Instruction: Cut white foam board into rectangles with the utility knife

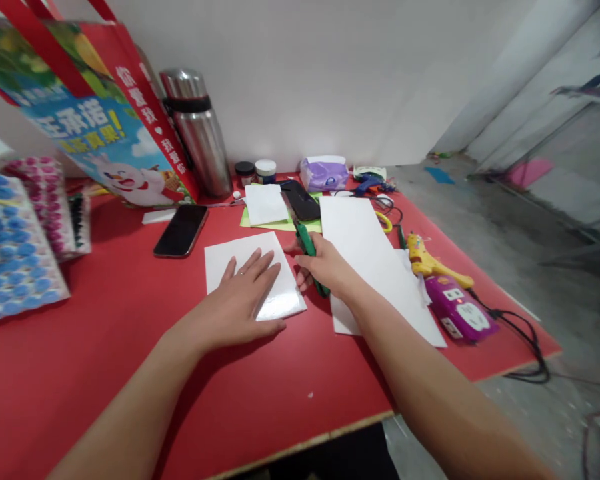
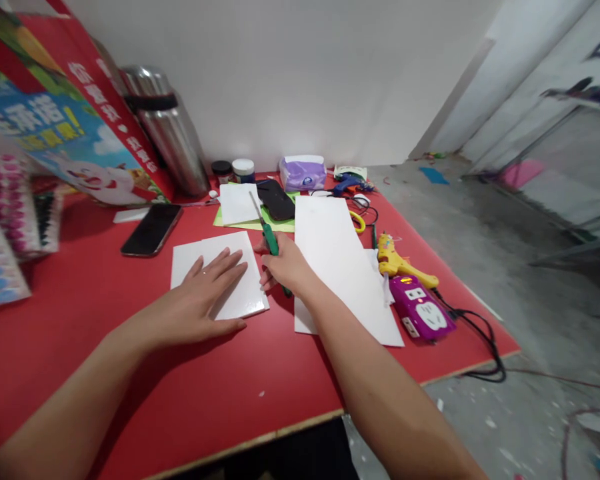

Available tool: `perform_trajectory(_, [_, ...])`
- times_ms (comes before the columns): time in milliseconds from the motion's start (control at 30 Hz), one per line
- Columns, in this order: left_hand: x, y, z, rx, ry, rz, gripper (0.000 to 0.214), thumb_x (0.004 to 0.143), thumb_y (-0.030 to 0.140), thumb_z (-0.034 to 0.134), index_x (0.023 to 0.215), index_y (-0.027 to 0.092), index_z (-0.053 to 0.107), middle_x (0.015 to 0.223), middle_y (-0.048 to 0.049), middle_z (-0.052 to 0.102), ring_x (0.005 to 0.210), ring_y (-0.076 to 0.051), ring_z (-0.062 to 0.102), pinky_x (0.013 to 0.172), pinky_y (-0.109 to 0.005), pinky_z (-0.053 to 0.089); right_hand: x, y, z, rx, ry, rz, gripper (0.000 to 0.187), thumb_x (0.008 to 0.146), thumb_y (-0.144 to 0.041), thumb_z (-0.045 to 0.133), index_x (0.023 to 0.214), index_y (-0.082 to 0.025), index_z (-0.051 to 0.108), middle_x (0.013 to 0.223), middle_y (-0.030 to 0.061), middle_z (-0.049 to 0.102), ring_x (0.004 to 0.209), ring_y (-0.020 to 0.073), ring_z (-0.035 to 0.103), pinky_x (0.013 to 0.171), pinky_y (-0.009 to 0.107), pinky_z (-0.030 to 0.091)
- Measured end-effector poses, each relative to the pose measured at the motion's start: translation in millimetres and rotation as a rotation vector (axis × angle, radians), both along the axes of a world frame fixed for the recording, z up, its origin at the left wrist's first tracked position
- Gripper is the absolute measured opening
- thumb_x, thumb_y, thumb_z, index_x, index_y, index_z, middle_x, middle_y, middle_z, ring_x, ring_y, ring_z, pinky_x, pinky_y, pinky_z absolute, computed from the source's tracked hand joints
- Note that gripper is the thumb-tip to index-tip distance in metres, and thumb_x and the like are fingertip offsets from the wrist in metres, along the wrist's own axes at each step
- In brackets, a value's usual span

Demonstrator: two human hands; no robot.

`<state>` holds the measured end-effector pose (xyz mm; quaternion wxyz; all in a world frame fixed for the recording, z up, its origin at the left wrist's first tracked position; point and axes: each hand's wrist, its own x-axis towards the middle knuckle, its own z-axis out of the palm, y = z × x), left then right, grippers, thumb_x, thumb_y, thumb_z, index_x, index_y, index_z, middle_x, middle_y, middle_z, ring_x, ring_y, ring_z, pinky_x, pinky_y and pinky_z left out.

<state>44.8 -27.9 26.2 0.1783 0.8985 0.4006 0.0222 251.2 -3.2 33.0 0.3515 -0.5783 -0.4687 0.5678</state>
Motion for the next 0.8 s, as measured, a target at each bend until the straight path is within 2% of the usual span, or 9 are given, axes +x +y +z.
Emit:
perform_trajectory(133, [-0.1,0.8,-0.9,0.006,-0.003,0.011,0.094,0.084,0.072,0.055,0.157,0.018,0.029,0.168,-0.0154,0.012,0.156,-0.037,0.008,0.123,-0.062,0.008,1.1,0.8,-0.1,-0.011,0.063,-0.074,0.023,0.086,-0.003,0.048,0.096,-0.022,0.043,0.058,-0.0063,0.057,0.042,0.0145,0.06,0.04,0.028,0.056])
perform_trajectory(267, [0.5,1.7,-1.7,0.002,-0.008,0.046,0.101,0.08,0.074,0.057,0.155,0.013,0.03,0.167,-0.0209,0.018,0.156,-0.036,0.011,0.124,-0.06,0.01,0.6,2.4,-3.1,-0.014,0.071,-0.05,0.023,0.086,-0.001,0.048,0.094,-0.022,0.042,0.065,-0.0033,0.06,0.045,0.0148,0.062,0.041,0.029,0.057])
perform_trajectory(467, [1.5,1.0,1.9,-0.015,-0.028,0.056,0.101,0.078,0.076,0.059,0.153,0.014,0.033,0.166,-0.0212,0.021,0.155,-0.036,0.013,0.124,-0.06,0.011,-1.4,4.2,-2.8,-0.028,0.079,-0.058,0.027,0.085,0.002,0.05,0.095,-0.021,0.041,0.08,-0.0004,0.063,0.046,0.0136,0.063,0.039,0.028,0.055])
perform_trajectory(567, [-6.5,7.6,7.5,-0.01,-0.173,0.108,0.099,0.074,0.077,0.064,0.149,0.018,0.04,0.164,-0.0195,0.029,0.153,-0.038,0.023,0.123,-0.057,0.023,-1.3,4.4,-1.7,-0.037,0.07,-0.053,0.029,0.084,0.002,0.05,0.095,-0.022,0.04,0.076,-0.0022,0.063,0.044,0.0136,0.061,0.037,0.028,0.054])
perform_trajectory(600, [-11.0,11.5,9.1,0.025,-0.271,0.166,0.091,0.077,0.073,0.064,0.147,0.019,0.043,0.161,-0.0185,0.035,0.15,-0.037,0.03,0.12,-0.056,0.029,-1.1,4.3,-1.6,-0.043,0.065,-0.049,0.028,0.084,0.002,0.05,0.094,-0.023,0.04,0.072,-0.0033,0.062,0.043,0.014,0.061,0.037,0.028,0.054])
perform_trajectory(667, [-21.2,20.9,10.7,0.136,-0.524,0.373,0.064,0.088,0.061,0.059,0.138,0.022,0.052,0.149,-0.0155,0.051,0.138,-0.033,0.049,0.111,-0.051,0.044,-0.6,3.9,-1.6,-0.055,0.058,-0.041,0.027,0.086,0.001,0.048,0.095,-0.023,0.04,0.065,-0.0045,0.06,0.041,0.0148,0.06,0.037,0.029,0.054])
perform_trajectory(733, [-30.8,30.0,9.3,0.207,-0.798,0.62,0.038,0.093,0.045,0.053,0.123,0.022,0.059,0.127,-0.0114,0.064,0.111,-0.026,0.066,0.091,-0.043,0.057,-0.3,3.7,-2.2,-0.057,0.057,-0.035,0.025,0.087,0.0,0.047,0.095,-0.022,0.041,0.065,-0.004,0.06,0.041,0.0152,0.06,0.037,0.029,0.054])
perform_trajectory(800, [-37.1,36.5,5.5,0.168,-1.0,0.801,0.024,0.09,0.034,0.054,0.109,0.02,0.06,0.104,-0.0068,0.067,0.082,-0.019,0.07,0.068,-0.032,0.059,-0.2,3.6,-2.8,-0.041,0.054,-0.04,0.025,0.086,0.0,0.047,0.095,-0.022,0.041,0.07,-0.0026,0.063,0.041,0.0147,0.06,0.036,0.029,0.053])
